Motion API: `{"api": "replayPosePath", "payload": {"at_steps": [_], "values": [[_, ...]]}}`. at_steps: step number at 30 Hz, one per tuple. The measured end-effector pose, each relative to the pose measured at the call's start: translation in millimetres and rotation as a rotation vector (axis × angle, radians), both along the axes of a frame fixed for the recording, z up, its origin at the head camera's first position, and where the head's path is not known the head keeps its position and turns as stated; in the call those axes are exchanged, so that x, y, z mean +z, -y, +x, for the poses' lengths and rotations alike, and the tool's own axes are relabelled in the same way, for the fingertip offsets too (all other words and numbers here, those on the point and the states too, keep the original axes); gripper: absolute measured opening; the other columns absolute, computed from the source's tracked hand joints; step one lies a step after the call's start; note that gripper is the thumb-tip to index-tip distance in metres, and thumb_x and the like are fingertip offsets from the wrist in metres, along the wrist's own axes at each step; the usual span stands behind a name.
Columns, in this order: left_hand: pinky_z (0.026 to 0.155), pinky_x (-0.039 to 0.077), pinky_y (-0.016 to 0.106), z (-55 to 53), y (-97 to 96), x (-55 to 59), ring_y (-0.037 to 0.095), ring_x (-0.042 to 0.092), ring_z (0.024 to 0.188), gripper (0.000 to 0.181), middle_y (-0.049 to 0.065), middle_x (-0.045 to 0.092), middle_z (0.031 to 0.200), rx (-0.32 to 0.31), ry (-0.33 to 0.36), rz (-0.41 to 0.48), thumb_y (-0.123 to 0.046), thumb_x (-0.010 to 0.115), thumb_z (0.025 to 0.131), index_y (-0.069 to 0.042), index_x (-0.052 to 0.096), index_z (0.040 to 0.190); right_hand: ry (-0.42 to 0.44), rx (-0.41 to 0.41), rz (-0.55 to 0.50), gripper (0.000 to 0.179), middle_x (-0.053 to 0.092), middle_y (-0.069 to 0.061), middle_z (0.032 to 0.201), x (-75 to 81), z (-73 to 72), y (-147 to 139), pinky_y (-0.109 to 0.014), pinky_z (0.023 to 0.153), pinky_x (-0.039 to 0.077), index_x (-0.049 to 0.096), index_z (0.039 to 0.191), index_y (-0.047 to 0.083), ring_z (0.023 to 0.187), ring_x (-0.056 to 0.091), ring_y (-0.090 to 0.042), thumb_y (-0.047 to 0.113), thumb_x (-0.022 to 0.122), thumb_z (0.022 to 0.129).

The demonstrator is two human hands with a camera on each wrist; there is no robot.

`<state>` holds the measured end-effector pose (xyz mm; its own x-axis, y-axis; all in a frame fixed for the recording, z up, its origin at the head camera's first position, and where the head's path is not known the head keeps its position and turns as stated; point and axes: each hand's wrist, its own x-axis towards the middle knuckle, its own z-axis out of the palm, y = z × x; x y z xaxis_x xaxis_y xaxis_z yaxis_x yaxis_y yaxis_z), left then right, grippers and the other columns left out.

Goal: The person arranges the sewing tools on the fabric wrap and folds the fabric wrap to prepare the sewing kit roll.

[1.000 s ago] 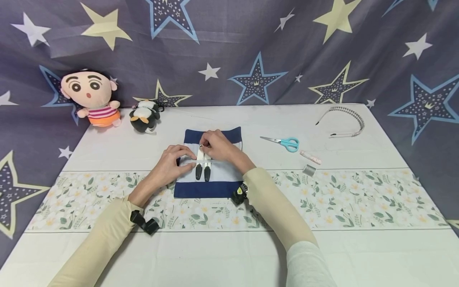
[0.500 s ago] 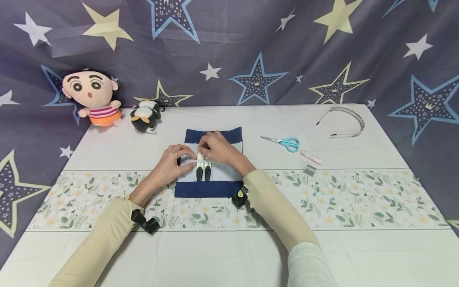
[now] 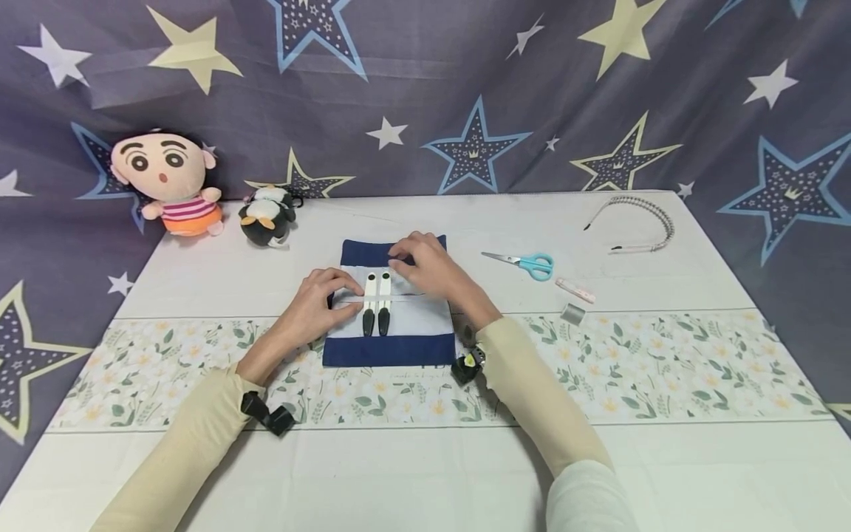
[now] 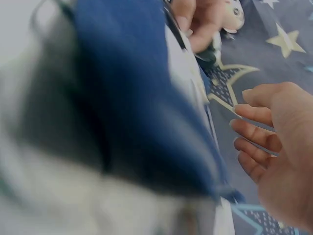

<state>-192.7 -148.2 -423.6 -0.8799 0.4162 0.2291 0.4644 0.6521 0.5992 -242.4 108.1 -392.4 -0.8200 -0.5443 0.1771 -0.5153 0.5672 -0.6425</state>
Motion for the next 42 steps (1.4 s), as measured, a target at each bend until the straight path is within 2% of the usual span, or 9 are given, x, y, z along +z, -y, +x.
{"api": "replayPosePath", "payload": {"at_steps": [7,12,15,21,29,32,36,42], "values": [[0.107,0.030,0.059,3.4,8.5,0.6,0.041,0.048,0.125,0.017,0.014,0.064,0.123,0.004,-0.012,0.018,-0.019,0.077,0.094,-0.009,0.077,0.108,-0.022,-0.098,-0.089,0.026,0.065,-0.019,0.114,4.7,-3.1,-43,-0.050,0.097,0.043,0.070,0.123,-0.005,0.110,0.055,-0.035,0.011,0.065,0.103],[0.110,0.026,0.061,5.5,18.7,1.0,0.041,0.045,0.127,0.019,0.015,0.063,0.125,0.016,0.002,0.026,-0.019,0.075,0.095,-0.009,0.076,0.111,-0.083,-0.202,-0.113,0.024,0.066,-0.024,0.110,3.9,-1.7,-83,-0.053,0.094,0.044,0.070,0.119,-0.008,0.106,0.058,-0.039,0.006,0.066,0.100],[0.110,0.026,0.061,6.6,24.4,0.5,0.041,0.044,0.128,0.019,0.015,0.062,0.125,0.034,0.007,0.014,-0.021,0.075,0.096,-0.010,0.077,0.112,-0.079,-0.264,-0.109,0.024,0.065,-0.027,0.111,3.6,2.3,-107,-0.054,0.096,0.044,0.068,0.120,-0.010,0.106,0.058,-0.040,0.004,0.065,0.101],[0.108,0.028,0.061,8.0,32.9,0.8,0.041,0.044,0.127,0.022,0.015,0.061,0.126,0.070,0.013,-0.005,-0.022,0.075,0.095,-0.010,0.076,0.113,-0.047,-0.359,-0.079,0.029,0.061,-0.029,0.116,3.0,14.3,-151,-0.058,0.100,0.041,0.065,0.125,-0.011,0.111,0.056,-0.043,0.008,0.063,0.103],[0.102,0.032,0.059,7.7,37.4,-0.3,0.038,0.042,0.128,0.027,0.014,0.059,0.129,0.098,0.072,0.023,-0.024,0.076,0.095,-0.011,0.074,0.118,0.098,-0.507,0.062,0.043,0.050,-0.032,0.128,0.5,25.1,-184,-0.062,0.102,0.041,0.056,0.136,-0.012,0.122,0.051,-0.049,0.020,0.059,0.107],[0.098,0.035,0.058,8.1,38.2,-1.8,0.037,0.042,0.126,0.028,0.013,0.058,0.130,0.098,0.097,0.043,-0.024,0.076,0.095,-0.011,0.074,0.119,0.123,-0.517,0.117,0.047,0.051,-0.032,0.125,-2.7,27.8,-190,-0.060,0.094,0.045,0.054,0.137,-0.014,0.114,0.053,-0.047,0.022,0.059,0.107],[0.094,0.038,0.057,8.3,39.8,-3.5,0.036,0.042,0.125,0.028,0.012,0.057,0.130,0.098,0.110,0.068,-0.024,0.075,0.095,-0.012,0.074,0.120,0.125,-0.510,0.134,0.048,0.054,-0.031,0.118,-6.2,30.1,-197,-0.057,0.087,0.047,0.054,0.135,-0.016,0.106,0.055,-0.044,0.023,0.059,0.106],[0.094,0.040,0.057,8.6,41.4,-4.7,0.036,0.042,0.125,0.027,0.012,0.056,0.130,0.096,0.117,0.085,-0.025,0.075,0.096,-0.012,0.074,0.120,0.100,-0.474,0.122,0.047,0.055,-0.032,0.117,-8.1,31.3,-201,-0.058,0.087,0.047,0.057,0.132,-0.017,0.107,0.055,-0.045,0.023,0.060,0.106]]}}
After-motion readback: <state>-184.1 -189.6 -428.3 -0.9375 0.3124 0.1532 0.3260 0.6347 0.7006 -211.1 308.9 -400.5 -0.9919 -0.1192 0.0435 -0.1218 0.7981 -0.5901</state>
